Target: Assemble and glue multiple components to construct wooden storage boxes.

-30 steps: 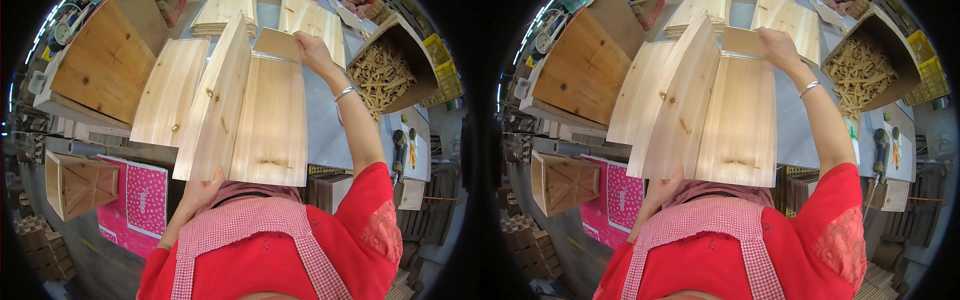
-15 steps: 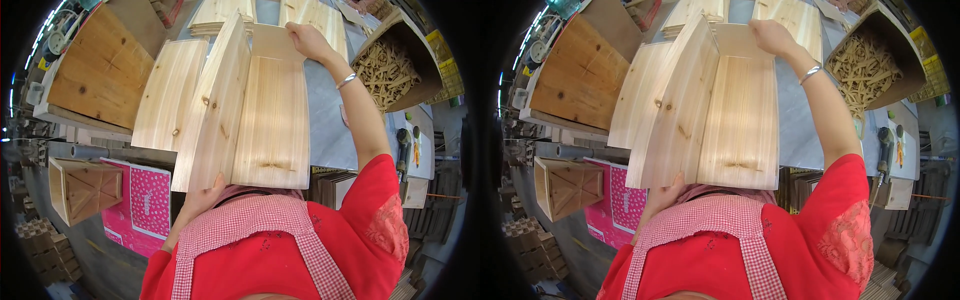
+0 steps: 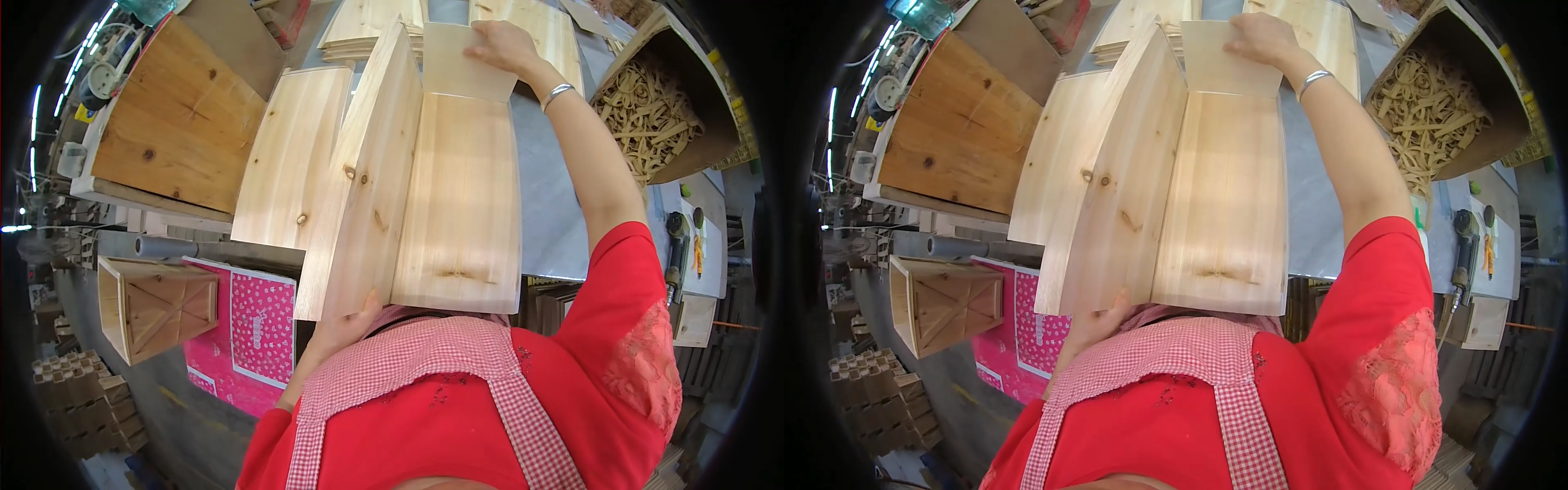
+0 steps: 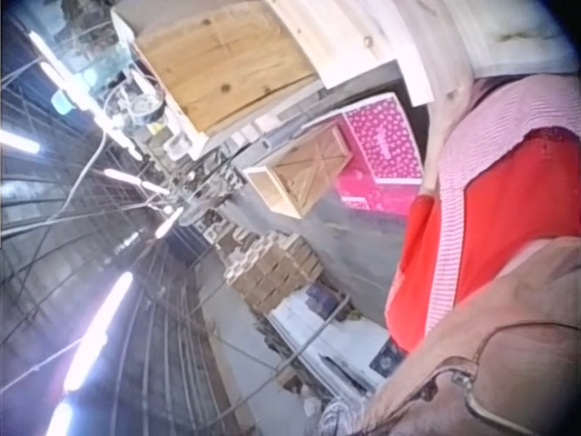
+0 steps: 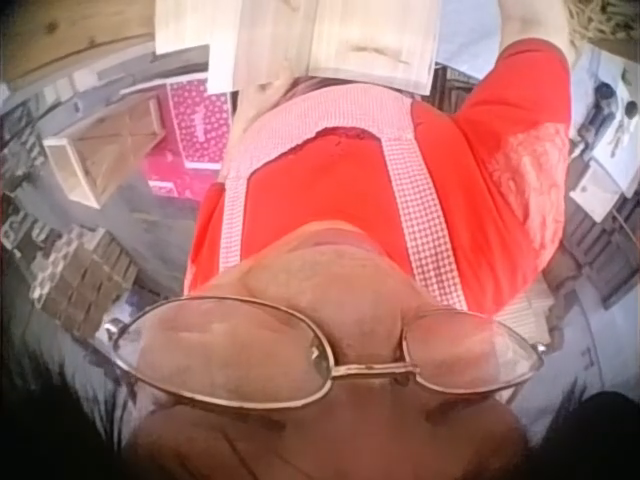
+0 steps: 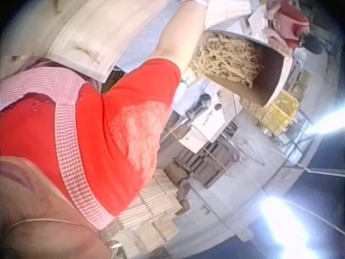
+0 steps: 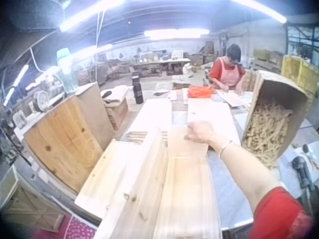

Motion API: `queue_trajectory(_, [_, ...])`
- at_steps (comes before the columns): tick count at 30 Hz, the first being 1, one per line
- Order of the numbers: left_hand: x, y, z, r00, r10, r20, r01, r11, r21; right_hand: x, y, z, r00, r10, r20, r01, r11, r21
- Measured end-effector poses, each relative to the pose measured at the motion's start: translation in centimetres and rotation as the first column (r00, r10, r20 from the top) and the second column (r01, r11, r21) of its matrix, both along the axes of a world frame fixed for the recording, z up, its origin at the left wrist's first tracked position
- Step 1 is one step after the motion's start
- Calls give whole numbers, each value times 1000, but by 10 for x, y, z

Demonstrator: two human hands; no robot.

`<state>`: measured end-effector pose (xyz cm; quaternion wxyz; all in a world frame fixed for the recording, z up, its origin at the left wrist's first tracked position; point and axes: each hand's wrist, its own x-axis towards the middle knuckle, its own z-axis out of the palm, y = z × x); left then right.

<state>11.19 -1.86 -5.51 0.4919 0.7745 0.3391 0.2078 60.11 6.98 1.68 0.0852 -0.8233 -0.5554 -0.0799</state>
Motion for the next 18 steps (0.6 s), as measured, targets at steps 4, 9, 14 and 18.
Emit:
queue_trajectory(4, [3, 0, -1, 999, -11, 53, 9, 999, 44, -4, 3, -4, 998, -56, -8, 55, 998, -28])
queue_trajectory(9, [4, 2, 0, 996, -84, 19, 81, 985, 150, -7, -2, -4, 1000, 1, 25, -3, 997, 75])
queue_trajectory(14, [9, -7, 8, 1000, 2, -19, -1, 998, 66, -14, -5, -5, 999, -2, 42, -2, 996, 91])
queue_trajectory(18, [16, -7, 21, 996, -43, -79, 52, 992, 114, -16, -8, -6, 999, 3, 39, -6, 996, 84])
